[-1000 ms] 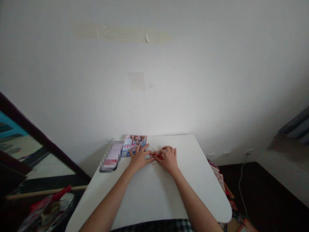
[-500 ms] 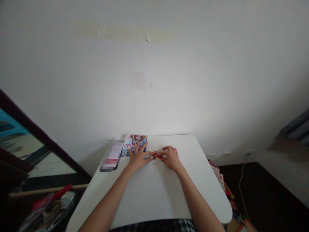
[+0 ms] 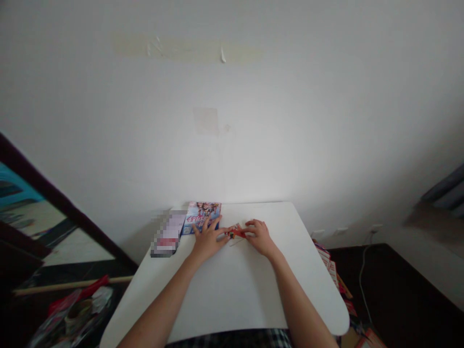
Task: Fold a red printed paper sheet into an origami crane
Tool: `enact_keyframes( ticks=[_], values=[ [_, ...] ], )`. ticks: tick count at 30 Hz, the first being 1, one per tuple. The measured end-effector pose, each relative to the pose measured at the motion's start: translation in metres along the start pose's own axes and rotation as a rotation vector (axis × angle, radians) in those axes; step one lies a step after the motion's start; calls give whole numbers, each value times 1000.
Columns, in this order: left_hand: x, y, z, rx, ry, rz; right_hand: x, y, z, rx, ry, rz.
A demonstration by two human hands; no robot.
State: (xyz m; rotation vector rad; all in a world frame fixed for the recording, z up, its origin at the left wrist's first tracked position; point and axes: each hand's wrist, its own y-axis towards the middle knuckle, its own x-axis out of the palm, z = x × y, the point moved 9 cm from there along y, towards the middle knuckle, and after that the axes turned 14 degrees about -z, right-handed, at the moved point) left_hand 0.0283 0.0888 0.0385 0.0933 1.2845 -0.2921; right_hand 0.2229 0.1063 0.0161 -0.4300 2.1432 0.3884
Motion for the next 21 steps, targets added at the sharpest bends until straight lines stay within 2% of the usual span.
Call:
enact_keyframes(
  ticks=[9, 21],
  values=[
    [0, -4, 10, 51, 16, 117, -8, -2, 1, 9, 27, 105],
    [5, 1, 10, 55, -19, 116, -7, 1, 2, 106, 17, 110]
  ],
)
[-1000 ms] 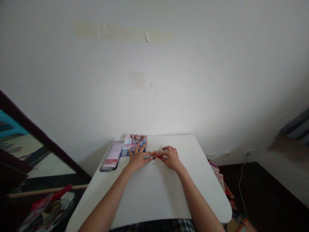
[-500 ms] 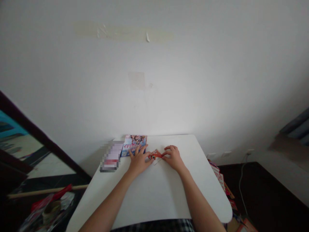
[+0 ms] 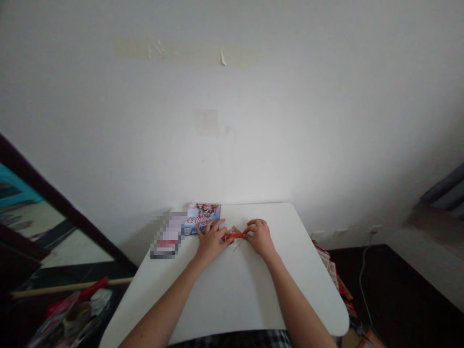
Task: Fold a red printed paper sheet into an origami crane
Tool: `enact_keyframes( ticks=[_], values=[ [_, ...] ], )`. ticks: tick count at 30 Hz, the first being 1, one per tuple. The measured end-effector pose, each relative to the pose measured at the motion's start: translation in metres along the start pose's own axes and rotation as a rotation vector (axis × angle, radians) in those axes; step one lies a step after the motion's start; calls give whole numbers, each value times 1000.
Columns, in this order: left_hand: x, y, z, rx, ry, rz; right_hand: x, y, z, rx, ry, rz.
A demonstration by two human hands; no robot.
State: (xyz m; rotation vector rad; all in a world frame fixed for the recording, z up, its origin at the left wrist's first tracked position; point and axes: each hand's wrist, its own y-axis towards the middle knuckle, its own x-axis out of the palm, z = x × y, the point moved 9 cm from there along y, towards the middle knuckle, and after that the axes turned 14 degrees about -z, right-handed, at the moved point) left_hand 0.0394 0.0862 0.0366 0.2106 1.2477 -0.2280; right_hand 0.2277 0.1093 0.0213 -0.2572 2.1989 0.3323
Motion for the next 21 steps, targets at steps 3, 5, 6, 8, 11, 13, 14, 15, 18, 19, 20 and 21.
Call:
enact_keyframes(
  ticks=[3, 5, 6, 8, 11, 13, 14, 15, 18, 19, 20, 21],
  values=[
    [1, 0, 0, 7, -11, 6, 0, 1, -1, 17, -10, 9],
    [1, 0, 1, 15, -15, 9, 0, 1, -1, 32, -19, 18],
    [2, 0, 1, 18, -18, 10, 0, 2, -1, 38, -23, 21],
    [2, 0, 2, 22, -26, 11, 0, 2, -1, 40, -29, 28],
    [3, 0, 3, 28, -38, 6, 0, 2, -1, 32, -35, 38],
    [3, 0, 4, 34, -36, 4, 0, 1, -1, 24, -39, 40],
    [3, 0, 5, 38, -31, 2, 1, 1, 0, 15, -39, 39],
    [3, -1, 5, 41, -25, -1, 1, 1, 0, 4, -37, 38],
    [4, -1, 5, 36, -21, -10, 1, 0, 1, -39, -23, 32],
    [4, -1, 5, 32, -25, -14, 1, 0, 1, -51, -19, 29],
    [4, -1, 5, 29, -29, -17, 1, -1, 1, -62, -15, 24],
    [5, -2, 5, 28, -31, -18, 1, -1, 1, -70, -12, 19]
  ],
)
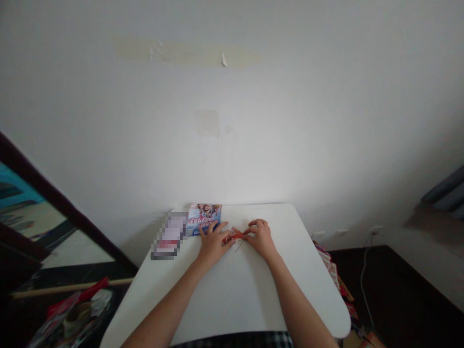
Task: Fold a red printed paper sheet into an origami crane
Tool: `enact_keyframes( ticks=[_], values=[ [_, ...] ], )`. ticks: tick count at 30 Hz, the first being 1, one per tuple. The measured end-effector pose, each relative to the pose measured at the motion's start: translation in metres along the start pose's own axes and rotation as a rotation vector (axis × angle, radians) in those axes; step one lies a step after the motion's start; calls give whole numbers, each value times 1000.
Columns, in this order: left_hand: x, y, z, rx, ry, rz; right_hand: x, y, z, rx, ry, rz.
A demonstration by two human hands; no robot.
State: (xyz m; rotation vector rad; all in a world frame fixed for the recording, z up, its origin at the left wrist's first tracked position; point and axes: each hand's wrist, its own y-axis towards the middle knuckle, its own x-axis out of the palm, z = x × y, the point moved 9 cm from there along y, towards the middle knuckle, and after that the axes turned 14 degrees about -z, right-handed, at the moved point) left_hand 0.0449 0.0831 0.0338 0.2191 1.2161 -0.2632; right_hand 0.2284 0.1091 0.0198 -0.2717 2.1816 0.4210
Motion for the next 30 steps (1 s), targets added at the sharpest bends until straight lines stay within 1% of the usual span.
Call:
enact_keyframes(
  ticks=[3, 10, 23, 30],
  values=[
    [0, 0, 1, -2, -4, 1, 0, 0, 0, 1, 11, -2],
    [0, 2, 0, -42, -3, -20, 0, 2, -1, 58, -5, 13],
    [2, 1, -1, -76, -5, -15, -4, -1, -14, 103, -55, 29],
    [1, 0, -1, -94, -5, -10, -3, -1, -7, 88, -5, 32]
  ],
)
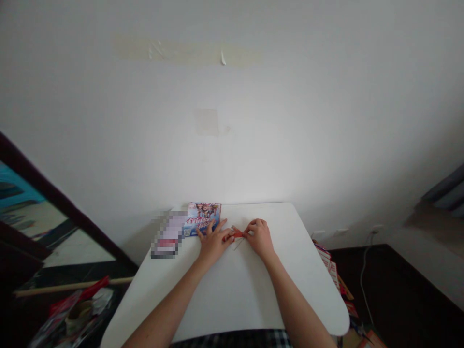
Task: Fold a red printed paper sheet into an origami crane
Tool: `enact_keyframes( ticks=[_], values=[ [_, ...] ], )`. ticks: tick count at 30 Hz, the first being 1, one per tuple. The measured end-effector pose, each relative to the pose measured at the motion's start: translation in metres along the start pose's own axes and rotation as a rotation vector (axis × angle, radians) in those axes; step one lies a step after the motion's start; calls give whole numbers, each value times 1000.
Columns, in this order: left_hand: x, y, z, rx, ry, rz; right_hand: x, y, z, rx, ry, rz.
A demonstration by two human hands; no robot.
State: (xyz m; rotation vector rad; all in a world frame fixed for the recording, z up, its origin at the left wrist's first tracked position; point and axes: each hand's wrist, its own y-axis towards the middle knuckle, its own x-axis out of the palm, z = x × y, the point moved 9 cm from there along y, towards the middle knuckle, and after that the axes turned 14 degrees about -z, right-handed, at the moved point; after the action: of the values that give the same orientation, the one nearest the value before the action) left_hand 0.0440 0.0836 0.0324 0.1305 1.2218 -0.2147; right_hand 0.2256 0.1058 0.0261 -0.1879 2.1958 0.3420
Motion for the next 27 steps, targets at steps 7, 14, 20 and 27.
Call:
enact_keyframes(
  ticks=[7, 14, 20, 27],
  values=[
    [-1, 0, 0, 11, -4, 18, -1, 0, 2, -10, 33, -24],
    [0, 0, 1, 16, 1, 35, -2, -1, -2, -8, 1, 5],
    [-1, 1, 3, 2, -5, 21, -3, -3, -6, -2, -26, 15],
    [-2, 2, 5, 2, -4, 18, -3, -4, -8, 5, -52, 17]
  ],
)
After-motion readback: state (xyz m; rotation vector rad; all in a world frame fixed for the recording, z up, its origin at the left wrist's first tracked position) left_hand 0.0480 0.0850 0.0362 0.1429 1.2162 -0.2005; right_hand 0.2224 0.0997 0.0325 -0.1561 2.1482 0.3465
